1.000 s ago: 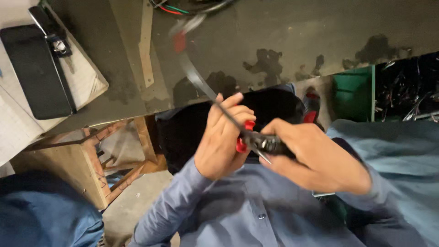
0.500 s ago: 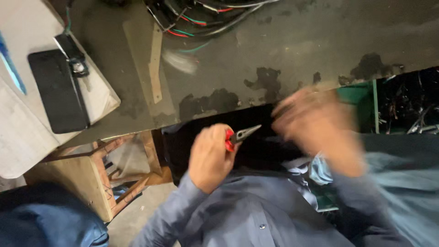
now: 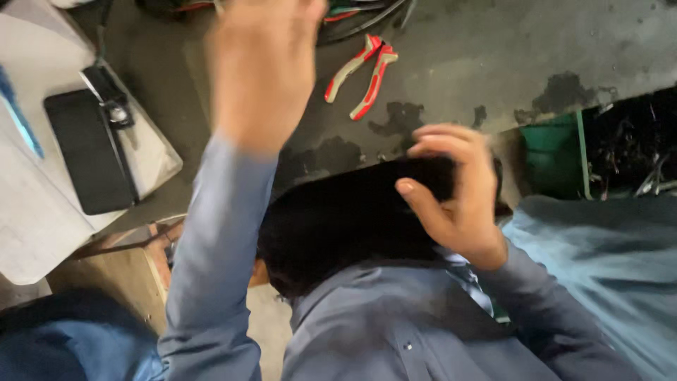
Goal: The person repeatedly strips the outer insulation from black electrical cables using red-handled pliers. The person holds the cable, positions the pliers, cuts the sheath, and pulls it off to expose the inner colored wires. This process is repeated on multiple cable ends throughout the clip.
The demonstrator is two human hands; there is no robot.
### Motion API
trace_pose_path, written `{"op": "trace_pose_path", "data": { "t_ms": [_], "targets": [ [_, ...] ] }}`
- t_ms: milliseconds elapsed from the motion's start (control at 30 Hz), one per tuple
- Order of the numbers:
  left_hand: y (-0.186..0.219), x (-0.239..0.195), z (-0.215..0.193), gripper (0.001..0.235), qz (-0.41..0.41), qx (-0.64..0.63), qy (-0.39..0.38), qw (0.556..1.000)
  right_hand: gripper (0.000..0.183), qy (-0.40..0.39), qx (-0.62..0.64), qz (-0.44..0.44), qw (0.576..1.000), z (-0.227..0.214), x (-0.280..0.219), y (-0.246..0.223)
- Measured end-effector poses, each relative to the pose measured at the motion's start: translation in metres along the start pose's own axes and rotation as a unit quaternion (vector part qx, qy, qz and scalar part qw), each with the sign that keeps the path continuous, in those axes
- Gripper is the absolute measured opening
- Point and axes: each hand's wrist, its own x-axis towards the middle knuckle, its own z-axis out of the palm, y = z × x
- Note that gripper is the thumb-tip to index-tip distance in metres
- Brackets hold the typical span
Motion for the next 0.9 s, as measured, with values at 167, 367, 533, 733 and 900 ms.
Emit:
{"op": "trace_pose_path", "data": {
  "t_ms": [167,367,533,733,900],
  "targets": [
    [0.076,-0.068,-0.036,0.007,-0.058,-0.174,-0.030,0.983,0.044,0.000,0.389,0.155,0.908,0.003,0.015,-0.002],
    [0.091,-0.146,0.018,0.015,-0.321,-0.295,-0.125,0.891,0.037,-0.202,0.469,0.142,0.848,0.017,0.016,-0.016],
    [0.100,-0.151,0.026,0.032,-0.275,-0.320,-0.111,0.900,0.034,-0.004,0.389,0.121,0.913,0.013,0.022,0.017],
    [0.079,-0.160,0.031,0.034,-0.424,-0.516,-0.043,0.743,0.033,-0.170,-0.022,-0.102,0.980,0.011,0.011,0.021],
    [0.076,-0.185,0.034,0.038,-0.305,-0.679,0.178,0.643,0.031,-0.324,0.123,0.158,0.925,0.040,-0.015,0.006]
  ]
}}
